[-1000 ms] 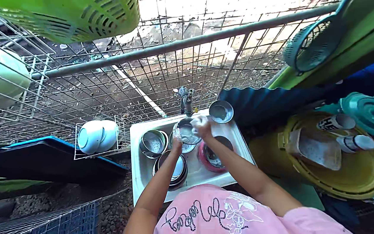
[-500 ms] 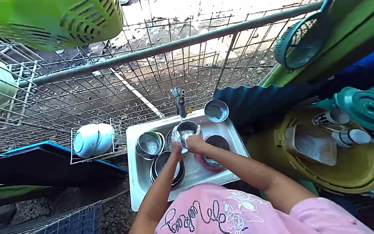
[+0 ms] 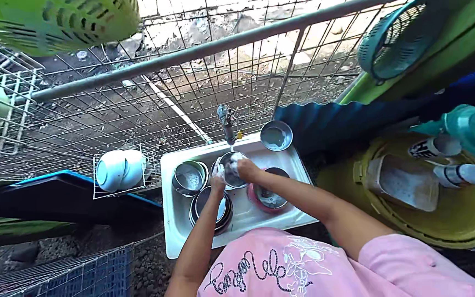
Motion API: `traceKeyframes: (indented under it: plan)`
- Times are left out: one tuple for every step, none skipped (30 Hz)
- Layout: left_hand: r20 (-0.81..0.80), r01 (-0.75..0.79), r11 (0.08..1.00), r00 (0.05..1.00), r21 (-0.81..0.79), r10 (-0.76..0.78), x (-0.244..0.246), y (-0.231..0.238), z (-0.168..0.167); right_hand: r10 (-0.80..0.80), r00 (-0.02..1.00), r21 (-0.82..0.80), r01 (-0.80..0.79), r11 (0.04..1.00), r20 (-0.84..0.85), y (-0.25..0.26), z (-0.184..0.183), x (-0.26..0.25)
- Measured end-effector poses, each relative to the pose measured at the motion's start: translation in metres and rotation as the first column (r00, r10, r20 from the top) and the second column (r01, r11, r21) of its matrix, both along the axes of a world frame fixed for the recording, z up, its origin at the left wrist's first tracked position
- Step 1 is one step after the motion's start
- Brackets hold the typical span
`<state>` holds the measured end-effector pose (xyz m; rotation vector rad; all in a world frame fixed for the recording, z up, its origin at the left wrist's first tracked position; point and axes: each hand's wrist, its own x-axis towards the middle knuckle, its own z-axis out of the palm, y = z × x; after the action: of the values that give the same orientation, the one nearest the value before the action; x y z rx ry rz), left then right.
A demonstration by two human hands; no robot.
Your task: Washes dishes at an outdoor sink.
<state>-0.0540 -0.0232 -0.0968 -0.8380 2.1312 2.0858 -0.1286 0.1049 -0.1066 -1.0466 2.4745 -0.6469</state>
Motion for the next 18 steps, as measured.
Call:
traceKeyframes:
  plan:
    - [0.005,-0.013,1.000,1.000,0.019,0.013,-0.002,0.005,0.001,-0.093,0.995,-0.123,0.095,0.988,0.022,-0.011,-0.003,0.003]
    - [-0.005,-0.031,0.999,1.000,0.028,0.031,-0.005,0.006,0.002,-0.146,0.984,-0.215,0.164,0.963,0.098,-0.019,-0.002,0.009]
    - [-0.012,-0.037,0.999,0.999,0.014,0.037,-0.006,0.002,0.002,-0.130,0.978,-0.274,0.172,0.946,0.165,-0.022,-0.001,0.016]
    - [-0.004,-0.023,1.000,1.000,-0.011,0.023,-0.006,-0.007,0.003,-0.056,0.978,-0.277,0.111,0.954,0.200,-0.019,0.000,0.020]
    - [0.020,-0.007,0.999,1.000,-0.043,0.008,-0.005,-0.017,0.004,0.044,0.978,-0.197,-0.003,0.980,0.205,-0.012,0.001,0.019]
    - [0.047,0.011,0.997,0.999,-0.070,-0.008,-0.002,-0.023,0.003,0.128,0.973,-0.056,-0.119,0.991,0.192,-0.005,0.003,0.013]
    - [0.065,0.033,0.996,0.997,-0.088,-0.027,0.000,-0.023,0.002,0.167,0.977,0.057,-0.176,0.983,0.136,0.000,0.001,0.006]
    - [0.079,0.052,0.994,0.996,-0.101,-0.044,0.000,-0.020,0.000,0.147,0.988,0.070,-0.150,0.986,0.040,0.000,-0.010,0.000]
    - [0.083,0.073,0.991,0.994,-0.108,-0.064,-0.002,-0.015,-0.002,0.067,0.998,0.000,-0.067,0.998,-0.009,-0.004,-0.020,-0.001]
    - [0.074,0.088,0.989,0.994,-0.118,-0.079,-0.007,-0.010,-0.005,-0.036,0.998,-0.080,0.040,0.996,0.044,-0.013,-0.024,0.001]
    - [0.072,0.102,0.984,0.993,-0.144,-0.093,-0.012,-0.008,-0.008,-0.121,0.979,-0.141,0.145,0.979,0.166,-0.023,-0.023,0.005]
    - [0.088,0.123,0.975,0.990,-0.185,-0.108,-0.016,-0.008,-0.011,-0.164,0.932,-0.158,0.225,0.961,0.324,-0.029,-0.021,0.010]
    - [0.125,0.155,0.958,0.984,-0.240,-0.128,-0.020,-0.011,-0.015,-0.170,0.875,-0.158,0.267,0.951,0.454,-0.031,-0.021,0.014]
    - [0.180,0.202,0.934,0.972,-0.294,-0.153,-0.023,-0.016,-0.019,-0.166,0.818,-0.137,0.284,0.949,0.551,-0.029,-0.021,0.015]
    - [0.235,0.255,0.907,0.955,-0.335,-0.182,-0.026,-0.020,-0.024,-0.172,0.766,-0.108,0.301,0.947,0.620,-0.025,-0.021,0.014]
    - [0.274,0.303,0.882,0.939,-0.362,-0.211,-0.029,-0.023,-0.030,-0.203,0.722,-0.088,0.343,0.935,0.662,-0.018,-0.020,0.013]
    - [0.285,0.337,0.865,0.928,-0.372,-0.239,-0.031,-0.025,-0.038,-0.250,0.675,-0.074,0.412,0.908,0.694,-0.011,-0.020,0.012]
    - [0.283,0.365,0.854,0.920,-0.371,-0.270,-0.032,-0.027,-0.044,-0.290,0.607,-0.061,0.491,0.869,0.740,-0.005,-0.015,0.009]
